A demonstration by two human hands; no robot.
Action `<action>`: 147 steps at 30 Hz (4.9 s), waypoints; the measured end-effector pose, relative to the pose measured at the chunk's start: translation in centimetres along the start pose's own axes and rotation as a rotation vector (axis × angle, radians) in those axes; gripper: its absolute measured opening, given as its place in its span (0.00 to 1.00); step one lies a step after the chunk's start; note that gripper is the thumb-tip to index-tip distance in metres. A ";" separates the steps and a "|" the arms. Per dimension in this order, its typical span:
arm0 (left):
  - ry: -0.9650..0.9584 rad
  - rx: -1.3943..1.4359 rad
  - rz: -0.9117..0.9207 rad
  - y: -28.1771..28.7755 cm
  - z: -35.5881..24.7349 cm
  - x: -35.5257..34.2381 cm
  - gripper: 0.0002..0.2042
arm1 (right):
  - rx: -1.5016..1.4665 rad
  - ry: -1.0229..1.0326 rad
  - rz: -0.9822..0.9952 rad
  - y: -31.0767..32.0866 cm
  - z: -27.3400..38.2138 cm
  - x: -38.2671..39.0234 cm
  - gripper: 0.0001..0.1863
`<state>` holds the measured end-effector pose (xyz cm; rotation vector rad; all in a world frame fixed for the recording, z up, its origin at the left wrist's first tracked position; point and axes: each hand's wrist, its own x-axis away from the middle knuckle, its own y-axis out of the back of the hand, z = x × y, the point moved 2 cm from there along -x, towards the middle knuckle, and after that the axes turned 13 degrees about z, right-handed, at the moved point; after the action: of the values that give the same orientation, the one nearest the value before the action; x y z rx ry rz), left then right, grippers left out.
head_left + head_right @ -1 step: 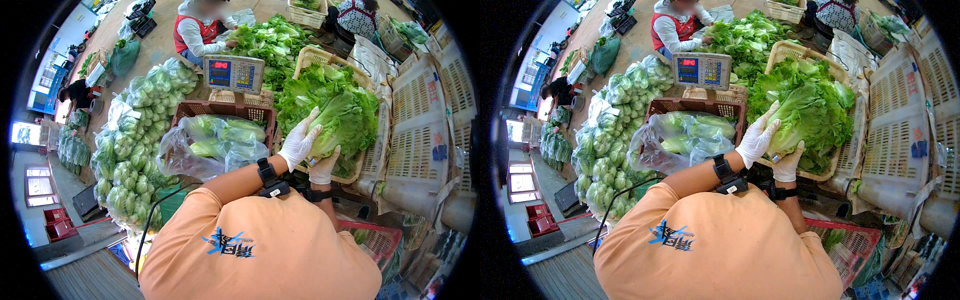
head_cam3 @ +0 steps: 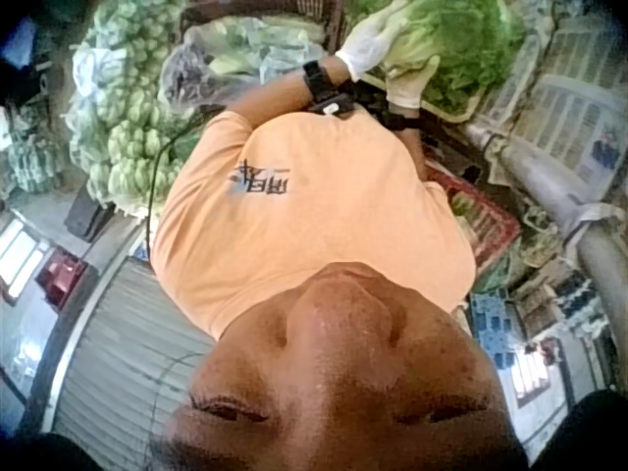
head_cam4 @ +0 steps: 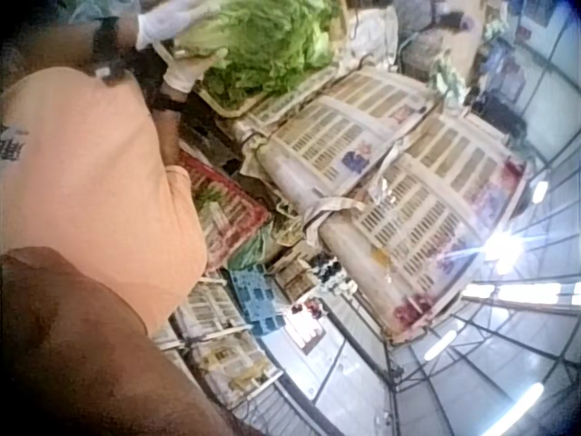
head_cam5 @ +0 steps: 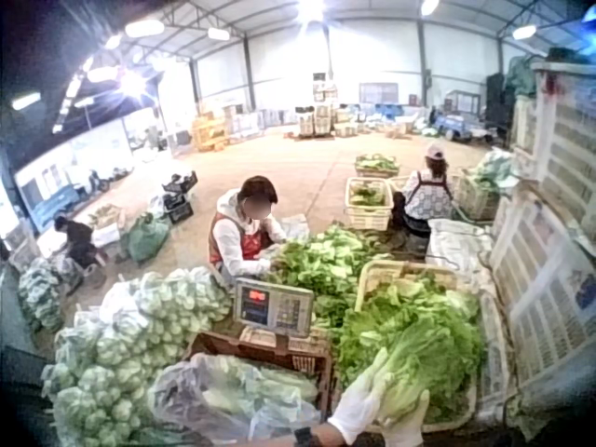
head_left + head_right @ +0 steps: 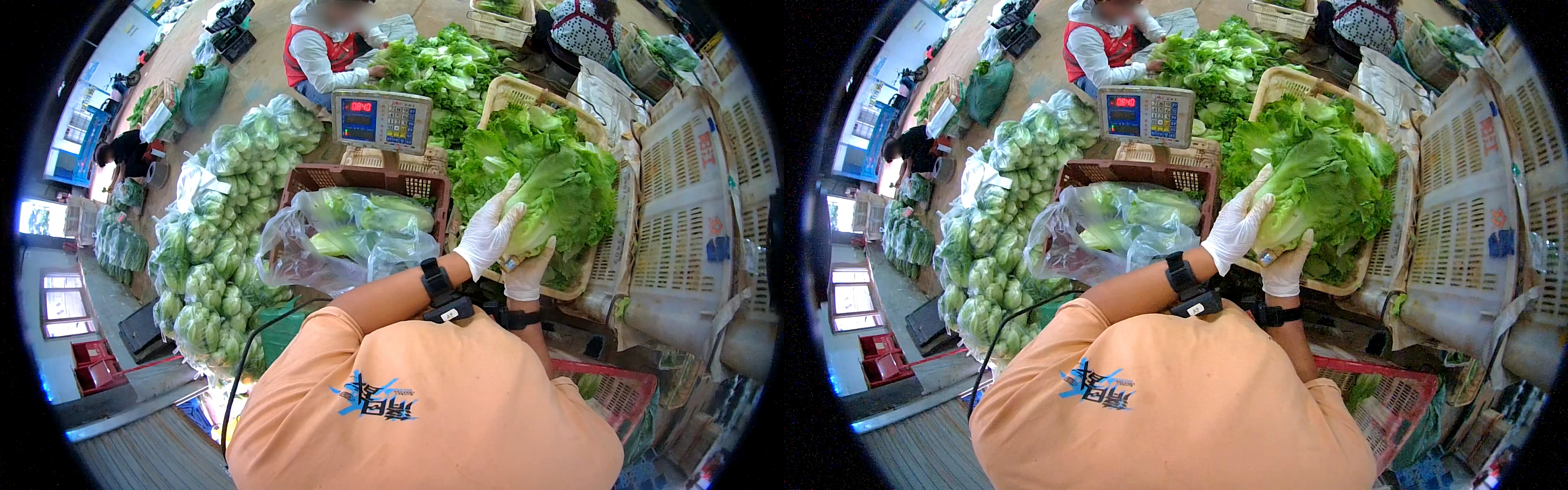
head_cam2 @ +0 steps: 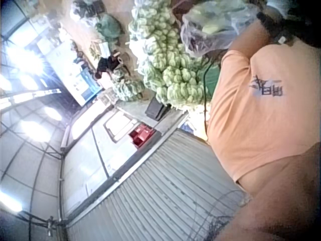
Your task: The person trims the base of lettuce heads using a knife, removes outer leaves, and places the cleaned heads into plastic bags for weighing and sorting in a warehouse environment.
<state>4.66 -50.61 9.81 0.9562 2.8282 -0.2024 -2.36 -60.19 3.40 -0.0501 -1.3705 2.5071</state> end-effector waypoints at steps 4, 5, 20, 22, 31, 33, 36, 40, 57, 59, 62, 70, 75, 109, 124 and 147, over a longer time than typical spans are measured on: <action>-0.002 -0.081 -0.027 0.8 -1.0 -0.5 0.23 | 0.022 -0.105 0.096 2.6 0.2 -0.4 0.37; -0.003 -0.081 -0.024 1.2 -1.3 -0.7 0.23 | 0.053 -0.149 0.149 2.9 0.1 -0.5 0.37; -0.104 0.163 -0.366 1.9 -2.3 -1.2 0.22 | -0.242 -0.082 0.178 -0.8 -1.4 -2.4 0.25; 0.014 0.469 -0.442 2.1 -1.3 -1.5 0.23 | -0.316 -0.054 0.156 -2.1 -0.9 -2.6 0.26; 0.411 0.924 -0.153 2.9 2.8 -2.9 0.29 | -0.325 -0.028 -0.048 -1.2 0.9 -2.3 0.29; 0.560 0.220 -0.207 4.0 3.6 -2.5 0.32 | -0.234 -0.086 -0.043 0.2 2.0 -2.0 0.29; 0.514 0.470 0.046 3.4 2.8 -2.4 0.30 | 0.371 -0.227 -0.039 0.1 5.1 -1.4 0.27; 0.486 1.107 0.241 1.1 3.2 -0.9 0.27 | 0.547 -0.387 0.047 -0.9 7.0 -1.8 0.31; 0.225 0.831 -0.063 2.0 3.0 -0.7 0.35 | 1.209 0.184 -0.138 -2.1 3.2 -1.5 0.18; 0.204 0.695 -0.064 2.3 2.9 -0.4 0.37 | 1.319 0.193 -0.103 -4.0 3.6 -1.0 0.17; 0.122 0.625 -0.061 2.2 3.4 0.1 0.36 | 1.448 0.299 -0.074 -5.9 3.6 -0.6 0.14; 0.242 1.221 -0.024 3.3 3.2 0.8 0.25 | 1.135 0.458 -0.075 -6.7 2.4 1.2 0.11; 0.140 1.201 -0.179 5.3 1.9 0.1 0.30 | 0.487 0.370 -0.349 -3.0 4.6 0.2 0.12; 0.030 1.368 0.162 6.5 7.3 0.5 0.29 | 0.782 0.117 0.282 -5.6 0.2 -0.1 0.23; 0.109 1.393 0.126 5.1 -0.3 -0.2 0.36 | 0.044 -0.054 -0.488 9.4 3.6 -1.7 0.13; 0.130 1.216 -0.061 4.5 0.8 0.7 0.31 | 0.333 0.168 -0.103 -4.2 0.6 -0.5 0.11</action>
<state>6.92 -46.76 8.49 0.9984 2.6594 -2.0519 -0.96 -58.63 7.17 -0.1157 -0.8584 2.5430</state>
